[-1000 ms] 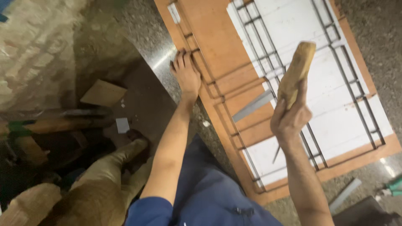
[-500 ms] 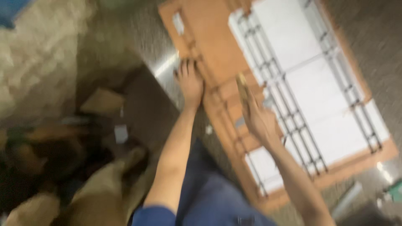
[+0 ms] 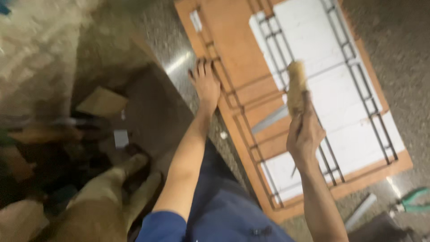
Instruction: The person holds thin gray metal strips and a sanding block, rubbing the block along the strips to smooth their edges. They then lay the sanded strips into the slots of a wooden frame jig on the workbench, fitting them between the frame's cross bars one at a time.
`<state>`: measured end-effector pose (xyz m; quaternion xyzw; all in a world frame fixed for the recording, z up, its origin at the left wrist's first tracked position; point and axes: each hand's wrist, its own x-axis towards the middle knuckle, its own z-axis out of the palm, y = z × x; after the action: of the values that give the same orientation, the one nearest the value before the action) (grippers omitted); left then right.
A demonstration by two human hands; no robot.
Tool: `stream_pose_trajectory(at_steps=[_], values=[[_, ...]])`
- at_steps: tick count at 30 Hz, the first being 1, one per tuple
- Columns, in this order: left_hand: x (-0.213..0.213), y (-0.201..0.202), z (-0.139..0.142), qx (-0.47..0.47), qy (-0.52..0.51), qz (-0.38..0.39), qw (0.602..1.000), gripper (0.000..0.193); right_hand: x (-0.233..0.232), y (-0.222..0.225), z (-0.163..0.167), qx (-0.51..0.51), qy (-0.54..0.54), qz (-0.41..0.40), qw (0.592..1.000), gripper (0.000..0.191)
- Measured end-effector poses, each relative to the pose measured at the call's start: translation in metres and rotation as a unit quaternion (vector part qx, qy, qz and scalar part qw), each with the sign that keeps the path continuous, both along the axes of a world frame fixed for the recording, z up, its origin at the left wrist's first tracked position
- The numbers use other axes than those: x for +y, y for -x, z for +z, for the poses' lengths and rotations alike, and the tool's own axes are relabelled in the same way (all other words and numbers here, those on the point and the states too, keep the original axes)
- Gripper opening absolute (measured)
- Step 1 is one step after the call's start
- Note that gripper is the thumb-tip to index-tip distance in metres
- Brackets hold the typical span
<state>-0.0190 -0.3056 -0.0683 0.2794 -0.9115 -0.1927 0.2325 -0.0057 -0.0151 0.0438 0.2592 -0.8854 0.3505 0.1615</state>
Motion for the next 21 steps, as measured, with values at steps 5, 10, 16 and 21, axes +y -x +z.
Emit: stream_pose_trajectory(at_steps=[5, 10, 16, 21], values=[[-0.007, 0.001, 0.000, 0.032, 0.024, 0.006, 0.999, 0.044, -0.014, 0.007, -0.003, -0.173, -0.189, -0.045, 0.965, 0.049], [-0.006, -0.001, 0.002, 0.007, 0.011, -0.004, 1.000, 0.048, -0.012, 0.001, -0.006, -0.095, -0.039, -0.022, 0.994, 0.049], [-0.006, -0.001, 0.004, -0.009, 0.014, -0.014, 1.000, 0.044, -0.020, -0.017, -0.013, -0.144, -0.135, 0.034, 0.980, 0.051], [-0.011, -0.008, 0.004, 0.014, -0.003, -0.023, 1.000, 0.036, -0.024, -0.014, -0.019, 0.035, 0.038, 0.021, 0.998, 0.043]])
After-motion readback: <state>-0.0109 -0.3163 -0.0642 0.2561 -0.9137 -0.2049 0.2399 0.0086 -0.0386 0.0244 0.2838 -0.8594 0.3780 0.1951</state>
